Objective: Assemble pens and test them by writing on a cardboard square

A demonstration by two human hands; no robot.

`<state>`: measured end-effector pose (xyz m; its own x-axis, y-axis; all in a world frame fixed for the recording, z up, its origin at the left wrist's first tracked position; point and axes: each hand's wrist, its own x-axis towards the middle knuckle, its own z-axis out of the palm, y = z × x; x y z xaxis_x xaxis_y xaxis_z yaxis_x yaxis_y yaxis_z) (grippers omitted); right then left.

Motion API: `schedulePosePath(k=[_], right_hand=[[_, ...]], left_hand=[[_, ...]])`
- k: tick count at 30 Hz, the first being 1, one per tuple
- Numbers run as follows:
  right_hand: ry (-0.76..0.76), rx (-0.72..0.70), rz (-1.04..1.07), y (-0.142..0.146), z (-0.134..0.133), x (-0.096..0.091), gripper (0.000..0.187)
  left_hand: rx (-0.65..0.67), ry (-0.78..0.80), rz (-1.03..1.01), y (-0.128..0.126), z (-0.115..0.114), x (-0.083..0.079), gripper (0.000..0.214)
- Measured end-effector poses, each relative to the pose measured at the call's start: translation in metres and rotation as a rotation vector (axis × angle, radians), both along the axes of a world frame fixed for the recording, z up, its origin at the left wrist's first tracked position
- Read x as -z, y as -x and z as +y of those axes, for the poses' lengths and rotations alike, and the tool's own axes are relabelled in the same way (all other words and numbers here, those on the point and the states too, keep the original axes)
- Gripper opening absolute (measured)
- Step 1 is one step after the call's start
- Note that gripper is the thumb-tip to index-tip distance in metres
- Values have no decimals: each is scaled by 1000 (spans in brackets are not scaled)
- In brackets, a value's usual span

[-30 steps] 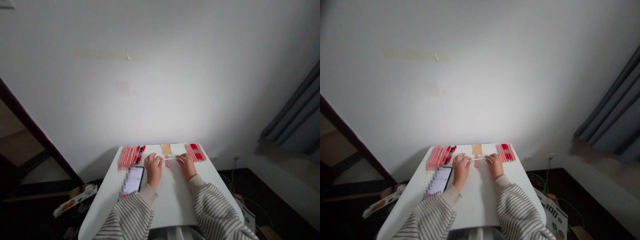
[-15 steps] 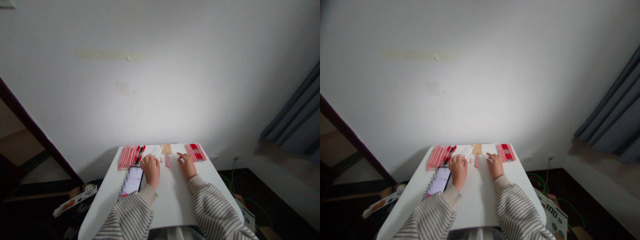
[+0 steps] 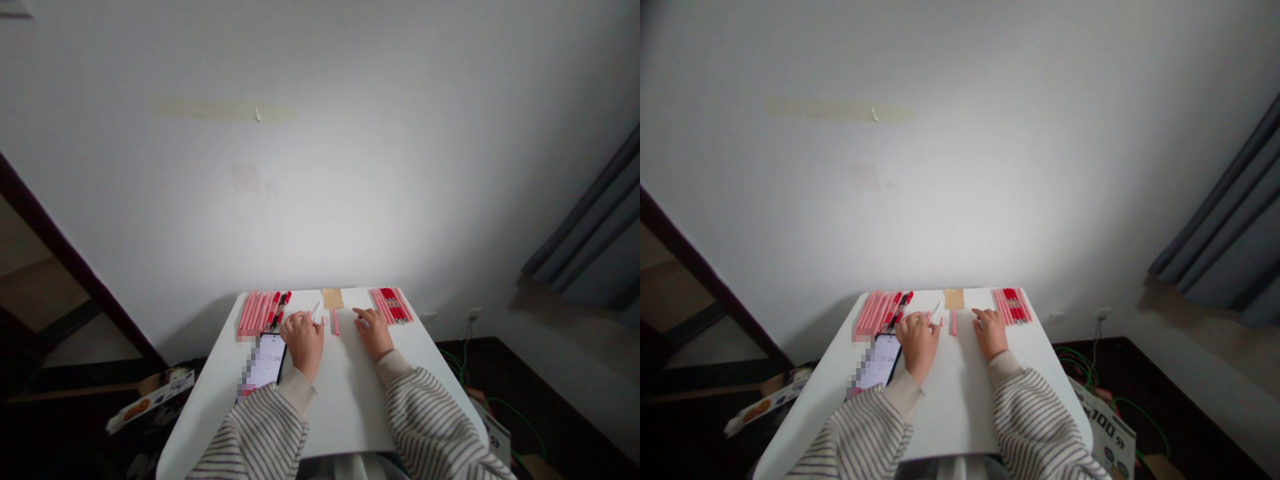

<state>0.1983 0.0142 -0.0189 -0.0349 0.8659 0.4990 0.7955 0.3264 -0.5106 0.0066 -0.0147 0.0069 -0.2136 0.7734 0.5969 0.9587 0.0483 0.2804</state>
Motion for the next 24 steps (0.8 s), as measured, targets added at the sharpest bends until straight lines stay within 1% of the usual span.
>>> schedulePosePath(k=[9,16,24], right_hand=[[5,-16,2,0,1,0,31],[-4,-10,-3,-1,2,3,30],[7,-7,-6,0,1,0,30]], left_hand=[[20,60,46,-4,-6,-4,29],[22,86,68,-4,-7,-3,33],[21,118,62,-5,-8,-5,32]])
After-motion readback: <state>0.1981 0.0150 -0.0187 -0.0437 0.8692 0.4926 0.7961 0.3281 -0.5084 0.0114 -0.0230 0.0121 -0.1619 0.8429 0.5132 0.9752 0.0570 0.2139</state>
